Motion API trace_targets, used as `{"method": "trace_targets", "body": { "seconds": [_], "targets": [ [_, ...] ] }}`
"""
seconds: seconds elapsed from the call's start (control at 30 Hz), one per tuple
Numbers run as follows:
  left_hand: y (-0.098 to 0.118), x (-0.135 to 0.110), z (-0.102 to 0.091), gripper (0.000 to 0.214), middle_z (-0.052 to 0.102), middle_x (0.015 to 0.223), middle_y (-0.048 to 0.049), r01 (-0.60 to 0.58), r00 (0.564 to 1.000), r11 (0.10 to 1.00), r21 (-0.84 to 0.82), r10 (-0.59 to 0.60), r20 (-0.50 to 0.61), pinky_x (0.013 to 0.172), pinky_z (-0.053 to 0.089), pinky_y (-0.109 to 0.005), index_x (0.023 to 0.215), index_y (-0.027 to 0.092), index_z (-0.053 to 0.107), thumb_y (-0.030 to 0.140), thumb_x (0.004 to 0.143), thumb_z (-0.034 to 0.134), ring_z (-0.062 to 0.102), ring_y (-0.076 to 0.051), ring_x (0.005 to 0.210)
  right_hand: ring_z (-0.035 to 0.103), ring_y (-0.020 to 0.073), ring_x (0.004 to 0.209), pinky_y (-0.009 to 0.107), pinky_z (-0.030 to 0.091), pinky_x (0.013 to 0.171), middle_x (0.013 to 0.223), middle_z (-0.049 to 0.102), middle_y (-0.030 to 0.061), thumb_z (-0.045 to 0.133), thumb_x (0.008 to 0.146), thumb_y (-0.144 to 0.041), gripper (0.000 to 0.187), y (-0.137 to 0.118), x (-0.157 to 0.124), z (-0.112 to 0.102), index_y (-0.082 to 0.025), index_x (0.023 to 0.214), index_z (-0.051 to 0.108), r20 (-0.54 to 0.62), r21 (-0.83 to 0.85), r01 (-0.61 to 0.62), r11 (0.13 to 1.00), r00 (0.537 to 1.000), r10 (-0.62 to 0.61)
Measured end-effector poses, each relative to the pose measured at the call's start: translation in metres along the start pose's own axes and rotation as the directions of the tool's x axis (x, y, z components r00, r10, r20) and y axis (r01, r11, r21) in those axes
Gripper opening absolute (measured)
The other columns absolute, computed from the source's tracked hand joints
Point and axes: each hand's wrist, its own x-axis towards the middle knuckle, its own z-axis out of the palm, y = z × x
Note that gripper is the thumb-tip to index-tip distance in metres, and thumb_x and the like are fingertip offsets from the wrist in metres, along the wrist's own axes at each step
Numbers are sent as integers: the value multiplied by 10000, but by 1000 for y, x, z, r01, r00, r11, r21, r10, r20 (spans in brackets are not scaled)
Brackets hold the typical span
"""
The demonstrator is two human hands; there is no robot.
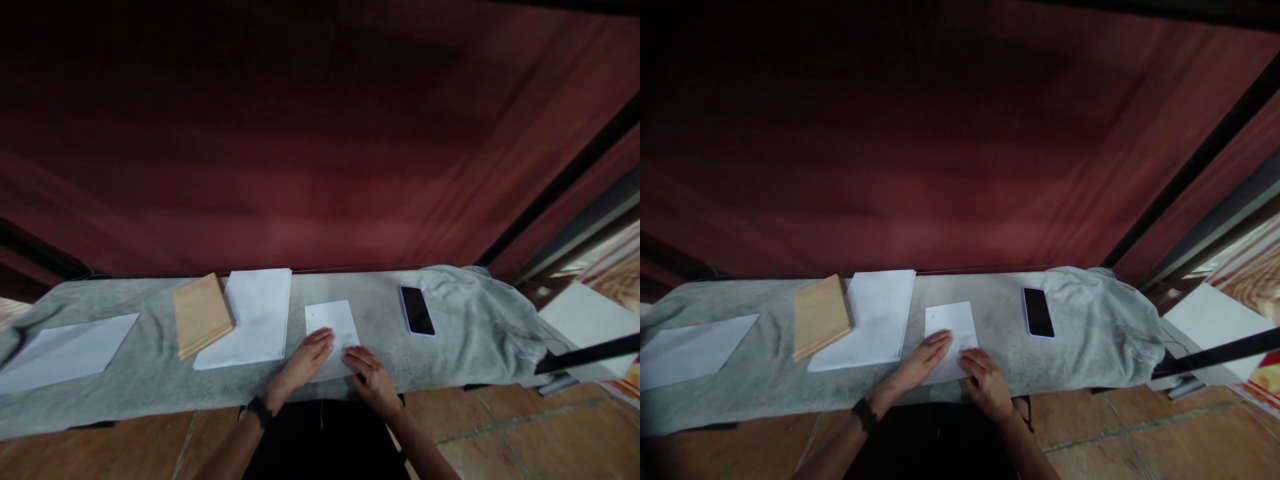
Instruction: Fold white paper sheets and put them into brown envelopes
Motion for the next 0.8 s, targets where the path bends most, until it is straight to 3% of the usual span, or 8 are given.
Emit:
{"method": "trace_targets", "body": {
  "seconds": [0.07, 0.2, 0.3, 0.4, 0.5, 0.67, 0.8],
  "targets": [
    [4, -31, -6, 440, 594, 1427, -49, 20, 1000, 993, -118, -20, -1, 1153, 412, -379, 1370, 260, 592, 432, 1011, 405, 524, -188, 1337, 554, 209, 1302, 475, 424, 1159, 1352, 647, 37, 521, 880, -92, 462, 3, -1, 3, -263, 1287, 652, -16, 7, 4, 1000, 1000, -4],
    [8, -65, -9, 544, 569, 1451, -31, 15, 997, 994, -112, -24, -76, 1163, 405, -411, 1411, 323, 541, 356, 879, 648, 512, -223, 1347, 597, 215, 1252, 485, 467, 1120, 1284, 690, 39, 501, 933, -114, 398, 4, -2, 5, -278, 1249, 680, -61, 0, 2, 1000, 998, -2],
    [5, -63, -3, 500, 623, 1387, -22, 66, 983, 995, -71, -77, -165, 1158, 414, -425, 1343, 308, 599, 167, 864, 579, 552, -205, 1302, 634, 208, 1191, 473, 491, 1095, 1233, 715, 29, 509, 959, -147, 351, 1, -2, 3, -294, 1218, 694, -47, -6, 11, 1000, 999, -11],
    [1, -55, 2, 408, 698, 1263, -32, 96, 969, 994, -51, -105, -224, 1122, 454, -416, 1145, 274, 704, 75, 832, 534, 606, -205, 1226, 648, 194, 1155, 443, 503, 1080, 1210, 724, 19, 516, 967, -164, 336, -4, 0, 0, -299, 1218, 692, -7, 10, 16, 1000, 1000, -16],
    [1, -54, 1, 297, 724, 1199, -38, 80, 967, 995, -65, -94, -239, 1100, 471, -408, 1009, 265, 728, 93, 843, 552, 632, -212, 1183, 627, 201, 1187, 439, 496, 1083, 1254, 703, 31, 531, 949, -158, 360, -5, 1, -6, -285, 1254, 672, -1, 18, -13, 1000, 1000, 13],
    [-1, -63, -4, 223, 738, 1138, -46, 84, 959, 985, -148, -120, -255, 1039, 508, -373, 1006, 261, 714, 176, 881, 552, 661, -202, 1118, 625, 209, 1182, 470, 465, 1094, 1215, 718, 30, 521, 924, -132, 344, 2, 2, -18, -279, 1171, 710, -22, 43, -48, 998, 999, 49],
    [-3, -60, -2, 183, 734, 1127, -58, 100, 943, 981, -165, -147, -298, 1027, 495, -368, 1005, 255, 707, 297, 906, 558, 658, -213, 1106, 656, 210, 1098, 418, 506, 999, 1141, 737, 25, 518, 970, -249, 265, 7, 11, -21, -285, 1150, 709, -6, 52, -82, 995, 997, 83]
  ]
}}
